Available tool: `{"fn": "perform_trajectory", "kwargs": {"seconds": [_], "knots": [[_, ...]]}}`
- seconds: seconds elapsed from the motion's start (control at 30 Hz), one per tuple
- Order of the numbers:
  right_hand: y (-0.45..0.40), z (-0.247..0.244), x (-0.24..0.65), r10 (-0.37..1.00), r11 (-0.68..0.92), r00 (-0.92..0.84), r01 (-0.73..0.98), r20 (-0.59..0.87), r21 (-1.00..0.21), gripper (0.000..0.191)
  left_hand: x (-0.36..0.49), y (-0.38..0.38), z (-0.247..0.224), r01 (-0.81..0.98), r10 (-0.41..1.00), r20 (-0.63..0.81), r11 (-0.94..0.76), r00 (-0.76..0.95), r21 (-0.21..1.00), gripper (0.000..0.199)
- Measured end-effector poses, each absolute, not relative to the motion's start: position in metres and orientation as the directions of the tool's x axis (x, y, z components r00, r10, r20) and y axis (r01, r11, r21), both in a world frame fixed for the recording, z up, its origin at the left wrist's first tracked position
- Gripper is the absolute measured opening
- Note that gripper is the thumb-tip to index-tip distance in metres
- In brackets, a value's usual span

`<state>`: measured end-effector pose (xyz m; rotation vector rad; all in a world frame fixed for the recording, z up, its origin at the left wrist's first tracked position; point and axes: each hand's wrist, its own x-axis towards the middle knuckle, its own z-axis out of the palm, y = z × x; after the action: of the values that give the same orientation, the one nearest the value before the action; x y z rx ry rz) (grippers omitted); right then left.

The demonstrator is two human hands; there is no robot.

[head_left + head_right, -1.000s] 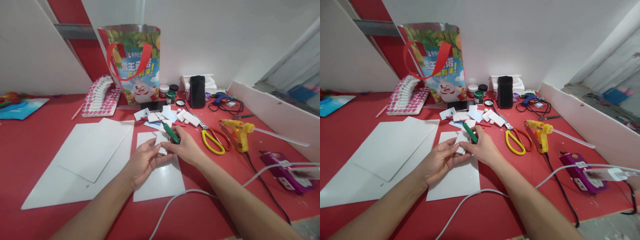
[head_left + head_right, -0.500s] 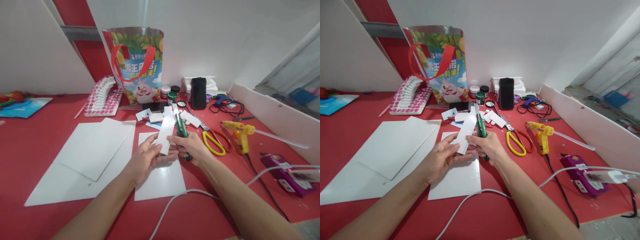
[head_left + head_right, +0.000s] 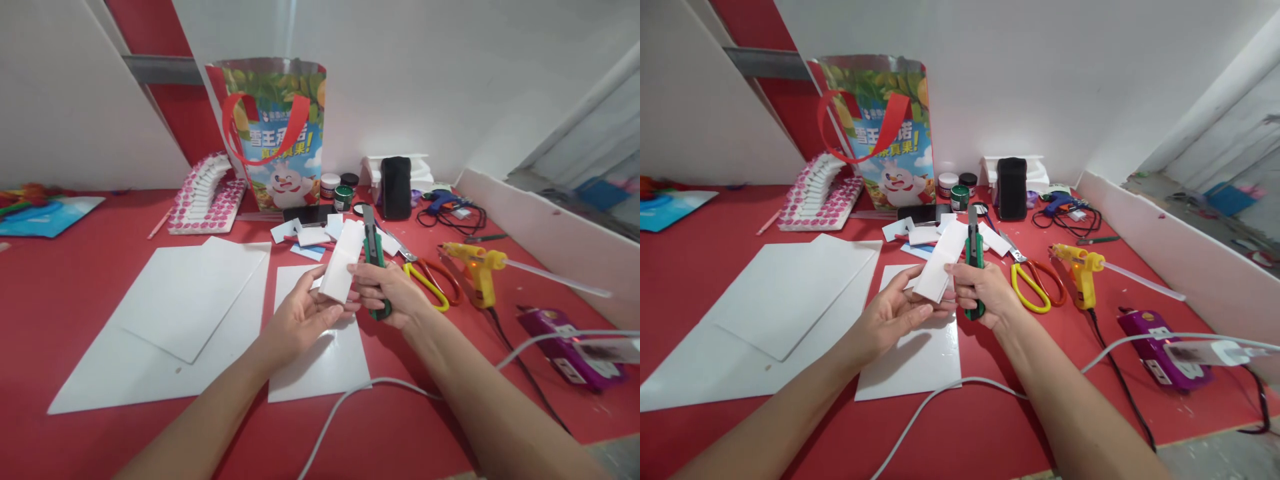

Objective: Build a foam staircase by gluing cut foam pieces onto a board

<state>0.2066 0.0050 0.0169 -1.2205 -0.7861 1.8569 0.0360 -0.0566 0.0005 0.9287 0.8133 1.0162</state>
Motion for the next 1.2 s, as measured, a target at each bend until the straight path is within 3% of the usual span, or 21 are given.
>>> {"fn": "perform_trajectory", "kwargs": {"seconds": [0.17,0.27,0.33,0.43,0.53,0.7,0.77,0.9,1.07,1.2], "knots": [[0.009,0.022,0.215,0.855,-0.518,-0.227,-0.306,-0.467,-0.799,0.043,0.035,-0.057,0.001,-0.274,0.951,-0.109,0.191,0.290,0.943,0.055],[0.011,0.027,0.220,0.875,-0.484,-0.174,-0.335,-0.451,-0.809,0.045,0.035,-0.058,-0.002,-0.023,0.957,-0.085,0.095,0.278,0.995,0.048],[0.011,0.030,0.224,0.891,-0.452,-0.125,-0.345,-0.437,-0.823,0.045,0.036,-0.059,-0.004,0.222,0.937,0.002,-0.085,0.350,0.971,0.042],[0.007,0.030,0.231,0.901,-0.422,-0.040,-0.325,-0.433,-0.847,0.043,0.042,-0.060,-0.007,0.450,0.789,0.169,-0.496,0.590,0.743,0.026],[-0.004,0.024,0.240,0.889,-0.426,0.045,-0.284,-0.456,-0.859,0.044,0.047,-0.060,-0.005,0.550,0.708,0.204,-0.670,0.676,0.499,0.018],[-0.018,0.014,0.248,0.858,-0.463,0.116,-0.250,-0.501,-0.850,0.044,0.050,-0.060,-0.001,0.721,0.767,0.153,-0.639,0.623,0.267,0.017],[-0.020,0.012,0.246,0.846,-0.480,0.124,-0.247,-0.519,-0.842,0.041,0.054,-0.060,-0.002,0.737,0.770,0.209,-0.638,0.603,0.224,0.018],[-0.020,0.010,0.237,0.830,-0.504,0.130,-0.242,-0.543,-0.829,0.036,0.072,-0.058,-0.007,0.710,0.724,0.374,-0.673,0.579,0.205,0.028],[-0.019,0.007,0.227,0.803,-0.554,0.121,-0.211,-0.584,-0.805,0.038,0.092,-0.049,-0.007,0.776,0.788,0.322,-0.598,0.525,0.199,0.014],[-0.016,0.008,0.226,0.773,-0.598,0.127,-0.179,-0.621,-0.781,0.038,0.094,-0.044,-0.009,0.781,0.835,0.260,-0.548,0.486,0.300,0.011]]}}
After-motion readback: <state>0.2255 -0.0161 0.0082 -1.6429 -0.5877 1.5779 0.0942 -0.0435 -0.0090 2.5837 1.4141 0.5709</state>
